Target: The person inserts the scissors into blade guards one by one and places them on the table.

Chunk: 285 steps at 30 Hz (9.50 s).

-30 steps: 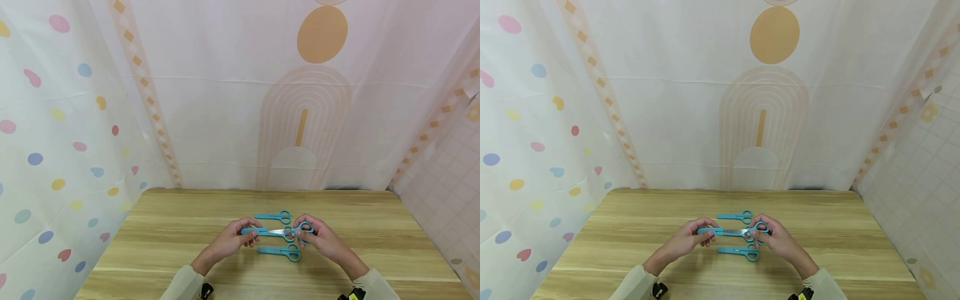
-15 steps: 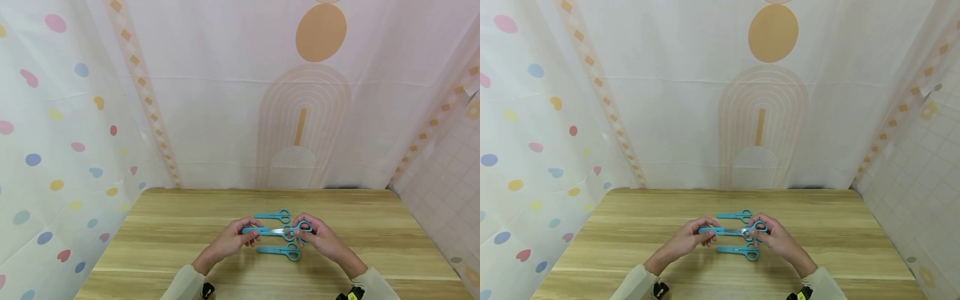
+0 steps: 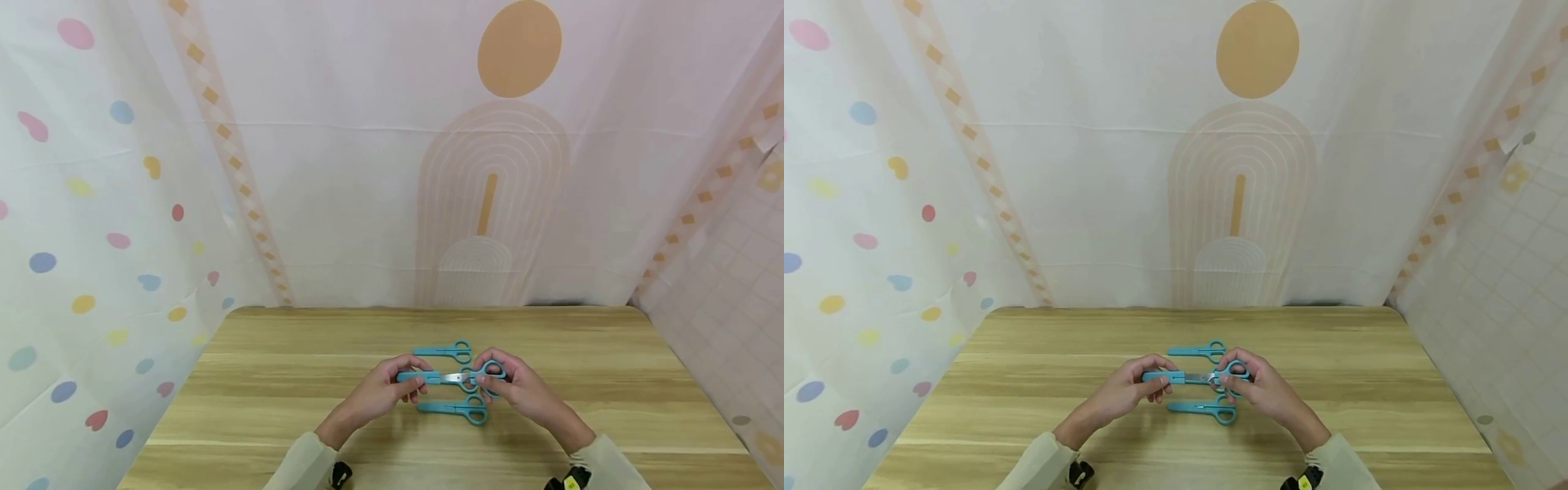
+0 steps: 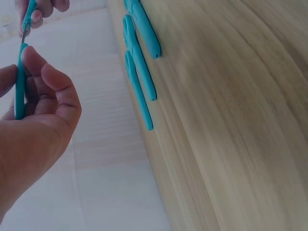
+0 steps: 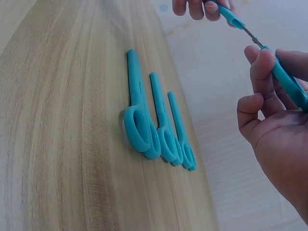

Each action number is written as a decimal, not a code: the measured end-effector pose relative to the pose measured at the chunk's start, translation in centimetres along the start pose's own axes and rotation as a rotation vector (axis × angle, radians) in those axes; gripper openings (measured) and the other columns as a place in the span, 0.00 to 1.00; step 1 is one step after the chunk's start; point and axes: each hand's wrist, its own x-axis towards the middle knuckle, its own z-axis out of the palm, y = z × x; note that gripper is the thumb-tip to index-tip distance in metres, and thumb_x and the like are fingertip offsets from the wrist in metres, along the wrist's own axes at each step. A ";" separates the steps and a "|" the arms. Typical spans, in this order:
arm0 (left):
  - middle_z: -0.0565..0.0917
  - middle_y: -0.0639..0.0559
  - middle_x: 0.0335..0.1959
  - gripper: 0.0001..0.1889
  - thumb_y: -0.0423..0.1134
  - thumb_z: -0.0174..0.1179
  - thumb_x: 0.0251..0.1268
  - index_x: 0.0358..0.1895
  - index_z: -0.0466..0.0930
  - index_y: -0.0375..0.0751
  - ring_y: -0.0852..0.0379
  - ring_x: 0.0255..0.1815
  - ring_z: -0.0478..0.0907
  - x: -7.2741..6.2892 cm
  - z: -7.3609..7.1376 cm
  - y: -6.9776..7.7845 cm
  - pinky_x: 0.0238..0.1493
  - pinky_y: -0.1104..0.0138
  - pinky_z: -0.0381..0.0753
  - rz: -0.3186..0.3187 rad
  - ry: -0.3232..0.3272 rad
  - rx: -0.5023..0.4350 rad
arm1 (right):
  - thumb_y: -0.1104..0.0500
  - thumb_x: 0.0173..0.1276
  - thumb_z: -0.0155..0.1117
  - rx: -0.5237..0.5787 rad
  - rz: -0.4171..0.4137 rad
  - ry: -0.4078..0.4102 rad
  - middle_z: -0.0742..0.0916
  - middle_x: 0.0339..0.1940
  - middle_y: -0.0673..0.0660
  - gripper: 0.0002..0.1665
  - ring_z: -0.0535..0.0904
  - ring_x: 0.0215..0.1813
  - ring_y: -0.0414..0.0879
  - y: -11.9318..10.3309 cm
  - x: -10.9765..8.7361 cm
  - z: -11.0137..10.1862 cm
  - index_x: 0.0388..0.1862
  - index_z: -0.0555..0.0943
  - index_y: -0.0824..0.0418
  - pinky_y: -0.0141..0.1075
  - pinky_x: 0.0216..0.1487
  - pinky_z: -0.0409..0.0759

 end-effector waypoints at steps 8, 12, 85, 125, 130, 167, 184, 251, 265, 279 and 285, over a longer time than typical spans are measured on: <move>0.85 0.44 0.39 0.11 0.38 0.54 0.76 0.56 0.78 0.43 0.54 0.34 0.78 0.2 0.2 0.0 0.35 0.67 0.78 0.004 0.004 0.005 | 0.65 0.77 0.53 0.004 -0.016 -0.012 0.87 0.39 0.54 0.11 0.78 0.31 0.38 0.2 0.3 0.2 0.49 0.70 0.74 0.35 0.33 0.81; 0.84 0.42 0.40 0.11 0.38 0.54 0.76 0.56 0.79 0.42 0.54 0.34 0.78 0.1 0.2 0.1 0.36 0.67 0.78 0.007 0.002 0.001 | 0.67 0.77 0.52 0.020 -0.037 -0.019 0.87 0.41 0.64 0.10 0.78 0.31 0.38 0.3 0.4 0.2 0.49 0.69 0.76 0.33 0.33 0.81; 0.83 0.40 0.39 0.11 0.33 0.53 0.76 0.54 0.76 0.33 0.58 0.34 0.80 0.6 0.8 -0.3 0.47 0.55 0.82 0.004 0.007 -0.154 | 0.63 0.77 0.54 -0.056 0.020 0.039 0.88 0.40 0.53 0.12 0.76 0.28 0.47 0.1 1.6 2.2 0.48 0.70 0.73 0.39 0.35 0.80; 0.80 0.35 0.43 0.12 0.34 0.48 0.78 0.58 0.74 0.38 0.54 0.35 0.77 -0.1 0.7 -0.1 0.47 0.54 0.81 -0.011 -0.006 -0.120 | 0.62 0.75 0.58 -0.070 0.030 0.063 0.88 0.39 0.64 0.12 0.78 0.30 0.45 0.1 1.7 2.3 0.48 0.71 0.70 0.38 0.36 0.81; 0.81 0.34 0.43 0.11 0.34 0.51 0.77 0.56 0.76 0.38 0.56 0.34 0.78 -0.2 0.5 0.0 0.46 0.53 0.82 -0.008 0.029 -0.075 | 0.63 0.74 0.59 -0.035 0.050 0.087 0.86 0.42 0.72 0.14 0.80 0.31 0.41 0.2 1.6 2.2 0.50 0.70 0.73 0.40 0.35 0.82; 0.85 0.46 0.39 0.10 0.34 0.54 0.75 0.54 0.79 0.39 0.59 0.28 0.77 0.2 0.7 0.3 0.35 0.64 0.79 0.026 0.062 -0.048 | 0.62 0.78 0.53 -0.033 0.019 0.094 0.83 0.33 0.51 0.15 0.74 0.29 0.46 -0.3 1.5 2.7 0.50 0.66 0.73 0.34 0.34 0.79; 0.85 0.43 0.39 0.09 0.32 0.53 0.75 0.53 0.79 0.38 0.59 0.26 0.77 0.1 0.9 0.5 0.28 0.72 0.73 0.036 0.065 -0.036 | 0.61 0.78 0.54 -0.030 0.022 0.100 0.84 0.33 0.50 0.17 0.74 0.29 0.39 -0.3 1.6 2.8 0.50 0.65 0.75 0.33 0.33 0.78; 0.85 0.41 0.40 0.09 0.34 0.53 0.76 0.52 0.79 0.38 0.57 0.23 0.76 0.3 1.6 0.9 0.22 0.71 0.69 0.028 0.067 -0.038 | 0.59 0.79 0.51 -0.001 0.068 0.118 0.76 0.31 0.55 0.15 0.71 0.28 0.47 0.0 1.7 3.6 0.49 0.64 0.72 0.33 0.34 0.74; 0.85 0.43 0.39 0.09 0.33 0.53 0.75 0.52 0.79 0.37 0.56 0.23 0.76 0.3 1.6 0.7 0.29 0.64 0.78 0.026 0.069 -0.046 | 0.59 0.79 0.52 -0.013 0.066 0.123 0.78 0.32 0.61 0.13 0.72 0.29 0.44 0.2 1.7 3.7 0.48 0.65 0.70 0.35 0.33 0.74; 0.86 0.44 0.38 0.09 0.33 0.54 0.75 0.52 0.79 0.38 0.57 0.24 0.76 0.0 1.7 0.6 0.26 0.71 0.72 0.013 0.062 -0.058 | 0.58 0.79 0.52 -0.039 0.091 0.111 0.75 0.31 0.58 0.15 0.73 0.29 0.42 0.1 1.4 3.7 0.49 0.65 0.70 0.36 0.34 0.75; 0.86 0.43 0.39 0.09 0.33 0.54 0.75 0.52 0.80 0.39 0.57 0.24 0.76 0.0 1.7 0.6 0.25 0.71 0.71 0.012 0.063 -0.053 | 0.58 0.79 0.52 -0.071 0.111 0.113 0.75 0.30 0.57 0.16 0.74 0.29 0.41 -0.1 1.3 3.6 0.51 0.64 0.72 0.38 0.34 0.76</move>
